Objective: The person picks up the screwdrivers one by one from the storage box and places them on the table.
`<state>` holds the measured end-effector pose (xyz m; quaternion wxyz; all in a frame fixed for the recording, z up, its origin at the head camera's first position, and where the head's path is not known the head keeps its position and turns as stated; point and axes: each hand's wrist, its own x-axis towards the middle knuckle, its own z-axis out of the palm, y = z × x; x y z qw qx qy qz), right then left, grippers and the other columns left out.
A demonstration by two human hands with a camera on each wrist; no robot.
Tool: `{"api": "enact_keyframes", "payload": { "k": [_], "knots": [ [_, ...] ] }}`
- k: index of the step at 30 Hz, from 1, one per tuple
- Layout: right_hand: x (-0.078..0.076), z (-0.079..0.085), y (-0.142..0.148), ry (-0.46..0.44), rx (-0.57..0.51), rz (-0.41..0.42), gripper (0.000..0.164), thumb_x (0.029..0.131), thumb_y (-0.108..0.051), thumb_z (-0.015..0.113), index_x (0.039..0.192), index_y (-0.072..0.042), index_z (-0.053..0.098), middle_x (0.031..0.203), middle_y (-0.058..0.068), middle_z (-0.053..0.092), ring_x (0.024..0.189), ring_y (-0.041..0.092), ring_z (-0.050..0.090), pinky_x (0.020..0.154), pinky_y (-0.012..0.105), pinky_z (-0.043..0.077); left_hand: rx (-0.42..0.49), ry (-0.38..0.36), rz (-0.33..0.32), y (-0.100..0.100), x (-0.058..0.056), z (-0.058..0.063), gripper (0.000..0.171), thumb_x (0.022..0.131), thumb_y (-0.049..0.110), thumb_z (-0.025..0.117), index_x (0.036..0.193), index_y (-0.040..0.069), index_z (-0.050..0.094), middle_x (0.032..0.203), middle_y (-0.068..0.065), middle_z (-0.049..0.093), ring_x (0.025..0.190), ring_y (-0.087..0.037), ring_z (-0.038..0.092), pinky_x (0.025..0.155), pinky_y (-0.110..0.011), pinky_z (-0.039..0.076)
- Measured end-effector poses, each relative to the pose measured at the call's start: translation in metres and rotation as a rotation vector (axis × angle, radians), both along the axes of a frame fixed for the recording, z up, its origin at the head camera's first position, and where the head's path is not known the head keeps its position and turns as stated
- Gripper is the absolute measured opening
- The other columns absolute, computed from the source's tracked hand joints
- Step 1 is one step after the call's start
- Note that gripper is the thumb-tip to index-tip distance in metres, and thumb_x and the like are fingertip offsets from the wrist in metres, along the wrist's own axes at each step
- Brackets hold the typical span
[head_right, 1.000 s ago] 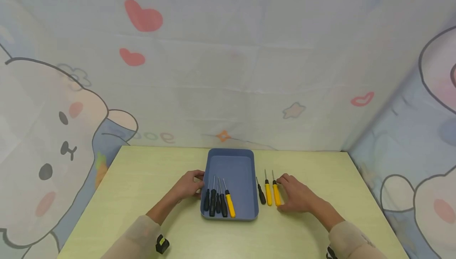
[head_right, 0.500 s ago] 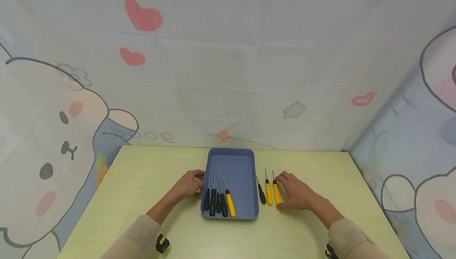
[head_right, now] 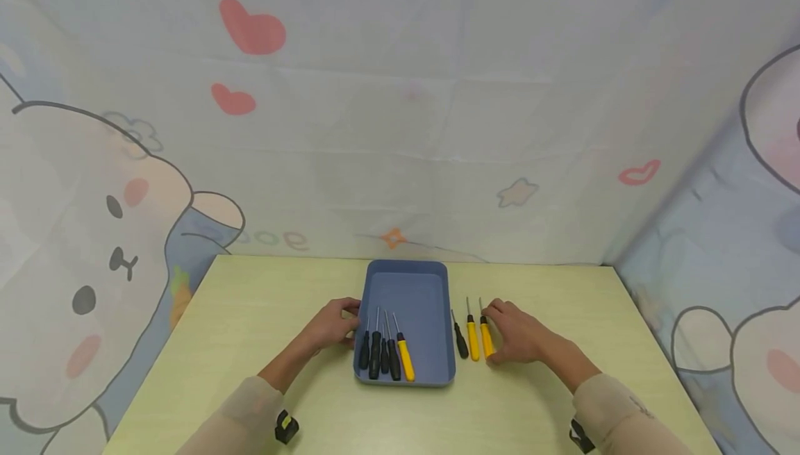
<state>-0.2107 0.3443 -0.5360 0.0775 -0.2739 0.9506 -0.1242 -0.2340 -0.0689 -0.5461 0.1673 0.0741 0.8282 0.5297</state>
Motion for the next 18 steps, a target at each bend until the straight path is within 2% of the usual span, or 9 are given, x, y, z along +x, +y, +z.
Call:
{"api": "enact_keyframes", "payload": {
  "k": [7, 18],
  "knots": [
    [-0.003, -0.0004, -0.0005, -0.022, -0.004, 0.009, 0.082, 0.075, -0.039, 0.095, 0.136, 0.004, 0.061, 0.132, 0.016, 0.059, 0.12, 0.038, 0.059, 0.106, 0.056, 0.051, 0.002, 0.002, -0.005, 0.0013, -0.0003, 0.0021, 0.047, 0.097, -0.002, 0.059, 0.143, -0.012, 0.055, 0.126, -0.024, 0.063, 0.083, -0.025, 0.072, 0.068, -0.035, 0.065],
    [-0.0047, -0.0011, -0.003, 0.015, -0.002, 0.011, 0.083, 0.075, -0.039, 0.094, 0.137, 0.004, 0.06, 0.133, 0.016, 0.059, 0.121, 0.038, 0.057, 0.105, 0.055, 0.051, -0.012, 0.011, 0.003, 0.0008, -0.0002, 0.001, 0.047, 0.096, -0.001, 0.059, 0.142, -0.011, 0.057, 0.126, -0.023, 0.064, 0.082, -0.023, 0.071, 0.068, -0.035, 0.064]
  ]
}}
